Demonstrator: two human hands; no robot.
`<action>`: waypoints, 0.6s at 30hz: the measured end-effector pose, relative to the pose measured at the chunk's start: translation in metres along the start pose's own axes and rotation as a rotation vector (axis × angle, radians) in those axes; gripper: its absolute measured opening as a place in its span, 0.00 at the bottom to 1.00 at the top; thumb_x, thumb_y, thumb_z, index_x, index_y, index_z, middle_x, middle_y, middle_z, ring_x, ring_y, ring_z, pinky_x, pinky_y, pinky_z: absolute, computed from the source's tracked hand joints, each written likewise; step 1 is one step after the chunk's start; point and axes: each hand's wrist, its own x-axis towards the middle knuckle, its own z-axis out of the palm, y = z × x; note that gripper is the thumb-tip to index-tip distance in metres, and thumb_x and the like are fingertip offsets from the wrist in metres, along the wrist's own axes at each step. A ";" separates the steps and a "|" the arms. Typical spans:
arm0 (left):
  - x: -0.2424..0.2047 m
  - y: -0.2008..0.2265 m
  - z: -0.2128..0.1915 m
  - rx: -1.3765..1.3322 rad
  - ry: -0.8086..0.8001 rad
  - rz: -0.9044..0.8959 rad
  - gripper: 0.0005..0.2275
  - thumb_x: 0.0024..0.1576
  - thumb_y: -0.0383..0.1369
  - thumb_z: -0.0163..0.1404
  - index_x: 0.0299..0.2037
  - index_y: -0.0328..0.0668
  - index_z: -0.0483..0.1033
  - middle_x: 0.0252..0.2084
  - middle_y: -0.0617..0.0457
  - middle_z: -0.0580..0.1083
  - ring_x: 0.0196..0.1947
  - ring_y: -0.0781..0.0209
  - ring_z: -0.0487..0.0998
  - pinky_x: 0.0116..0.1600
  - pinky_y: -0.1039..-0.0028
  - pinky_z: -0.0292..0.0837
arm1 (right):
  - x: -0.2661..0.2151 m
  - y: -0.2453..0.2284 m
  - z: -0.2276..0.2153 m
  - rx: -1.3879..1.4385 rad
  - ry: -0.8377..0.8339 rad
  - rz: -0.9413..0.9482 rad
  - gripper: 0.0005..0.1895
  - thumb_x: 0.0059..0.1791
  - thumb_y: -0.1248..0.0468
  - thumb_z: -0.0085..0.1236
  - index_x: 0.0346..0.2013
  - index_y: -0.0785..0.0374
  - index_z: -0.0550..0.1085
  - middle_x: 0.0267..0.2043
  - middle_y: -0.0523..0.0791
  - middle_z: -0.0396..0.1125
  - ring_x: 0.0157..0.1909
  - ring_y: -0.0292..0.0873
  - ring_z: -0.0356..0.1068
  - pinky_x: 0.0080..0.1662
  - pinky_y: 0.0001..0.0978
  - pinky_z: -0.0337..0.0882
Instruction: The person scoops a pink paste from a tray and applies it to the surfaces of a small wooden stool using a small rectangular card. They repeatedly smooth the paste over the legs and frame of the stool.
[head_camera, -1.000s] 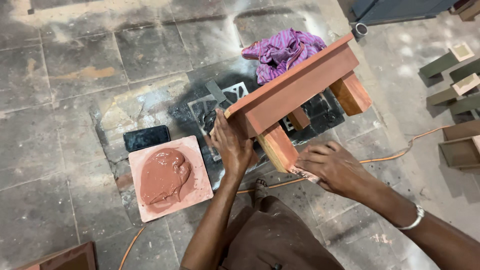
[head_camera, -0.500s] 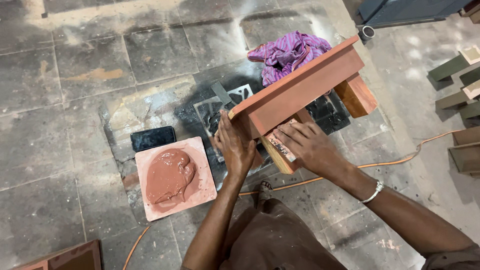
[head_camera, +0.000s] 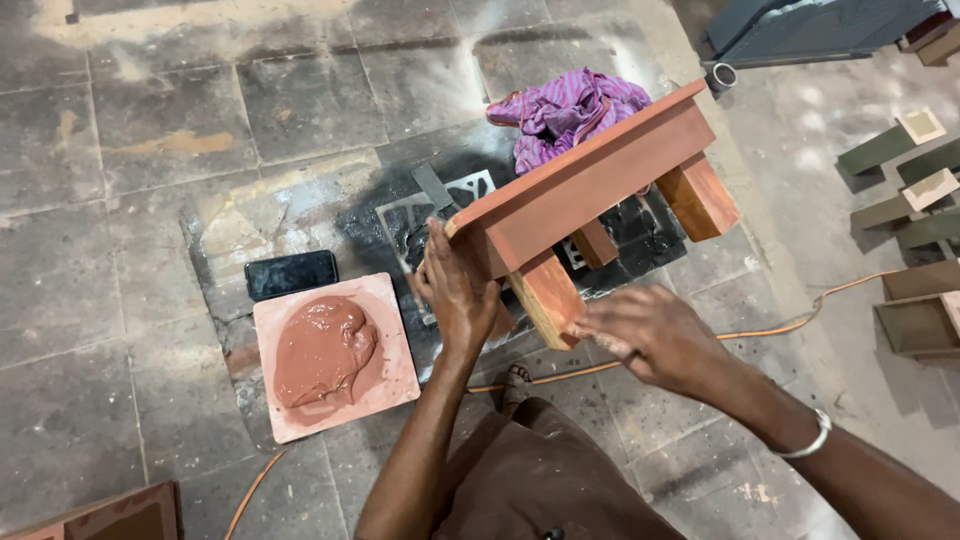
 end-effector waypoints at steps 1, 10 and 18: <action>0.000 -0.001 0.000 0.003 -0.004 -0.001 0.56 0.41 0.27 0.60 0.78 0.41 0.32 0.80 0.38 0.45 0.77 0.40 0.52 0.74 0.42 0.40 | 0.003 0.004 0.004 0.094 0.133 0.004 0.35 0.40 0.72 0.63 0.62 0.51 0.71 0.61 0.41 0.70 0.64 0.43 0.65 0.63 0.43 0.66; -0.002 0.000 -0.002 0.018 -0.008 0.020 0.56 0.41 0.32 0.61 0.78 0.42 0.33 0.81 0.39 0.43 0.77 0.41 0.52 0.73 0.47 0.40 | -0.005 -0.009 0.040 -0.219 0.188 0.086 0.37 0.40 0.84 0.51 0.65 0.73 0.66 0.66 0.54 0.65 0.62 0.51 0.68 0.53 0.31 0.76; -0.001 0.002 -0.002 0.036 -0.013 0.008 0.56 0.40 0.34 0.61 0.78 0.42 0.33 0.80 0.41 0.45 0.76 0.41 0.54 0.72 0.47 0.42 | 0.035 0.001 -0.019 -0.135 0.211 0.009 0.25 0.43 0.66 0.64 0.56 0.64 0.74 0.58 0.48 0.70 0.60 0.48 0.65 0.52 0.47 0.67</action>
